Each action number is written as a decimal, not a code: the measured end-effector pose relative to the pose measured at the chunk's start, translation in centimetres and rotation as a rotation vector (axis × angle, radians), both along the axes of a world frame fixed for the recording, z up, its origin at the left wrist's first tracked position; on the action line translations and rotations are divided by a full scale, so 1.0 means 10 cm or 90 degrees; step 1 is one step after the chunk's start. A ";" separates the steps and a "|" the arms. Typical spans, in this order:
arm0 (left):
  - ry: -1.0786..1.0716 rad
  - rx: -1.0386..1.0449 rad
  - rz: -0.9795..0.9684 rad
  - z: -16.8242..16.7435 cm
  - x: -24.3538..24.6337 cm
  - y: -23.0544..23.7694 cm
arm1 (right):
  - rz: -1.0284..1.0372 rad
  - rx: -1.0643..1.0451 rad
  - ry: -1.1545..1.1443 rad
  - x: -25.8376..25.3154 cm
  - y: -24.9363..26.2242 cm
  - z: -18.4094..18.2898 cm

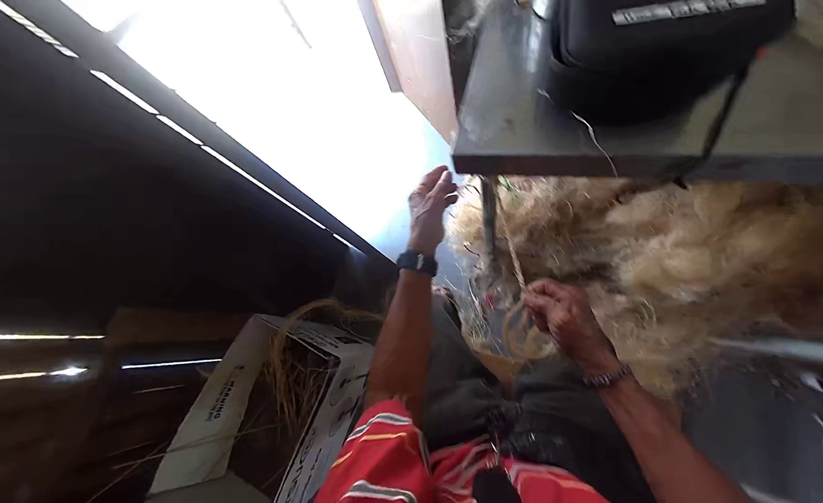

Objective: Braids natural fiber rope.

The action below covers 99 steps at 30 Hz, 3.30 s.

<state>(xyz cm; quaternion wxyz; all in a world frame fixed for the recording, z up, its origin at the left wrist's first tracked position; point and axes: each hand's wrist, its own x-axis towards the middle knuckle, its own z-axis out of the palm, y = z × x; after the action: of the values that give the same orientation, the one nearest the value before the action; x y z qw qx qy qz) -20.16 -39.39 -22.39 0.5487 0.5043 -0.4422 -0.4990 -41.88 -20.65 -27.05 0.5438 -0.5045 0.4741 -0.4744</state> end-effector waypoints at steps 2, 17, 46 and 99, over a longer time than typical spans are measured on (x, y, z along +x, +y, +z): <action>-0.050 0.032 -0.056 -0.10 -0.04 0.63 | -0.007 0.015 -0.002 0.02 -0.01 -0.05; -0.109 -0.010 -0.134 -0.46 -0.51 2.24 | -0.025 -0.006 -0.131 0.20 0.02 -0.14; 0.039 0.108 -0.106 -0.38 -0.40 2.24 | 0.043 0.033 -0.194 0.14 0.00 -0.09; -0.115 0.136 -0.113 -0.49 -0.46 2.26 | 0.063 -0.050 -0.021 0.00 0.30 -0.25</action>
<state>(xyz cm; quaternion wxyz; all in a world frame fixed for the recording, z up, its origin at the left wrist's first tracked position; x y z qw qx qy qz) -24.72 -16.82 -27.32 0.4036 0.5618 -0.4770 -0.5422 -41.91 -17.69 -29.59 0.5542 -0.5405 0.4204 -0.4733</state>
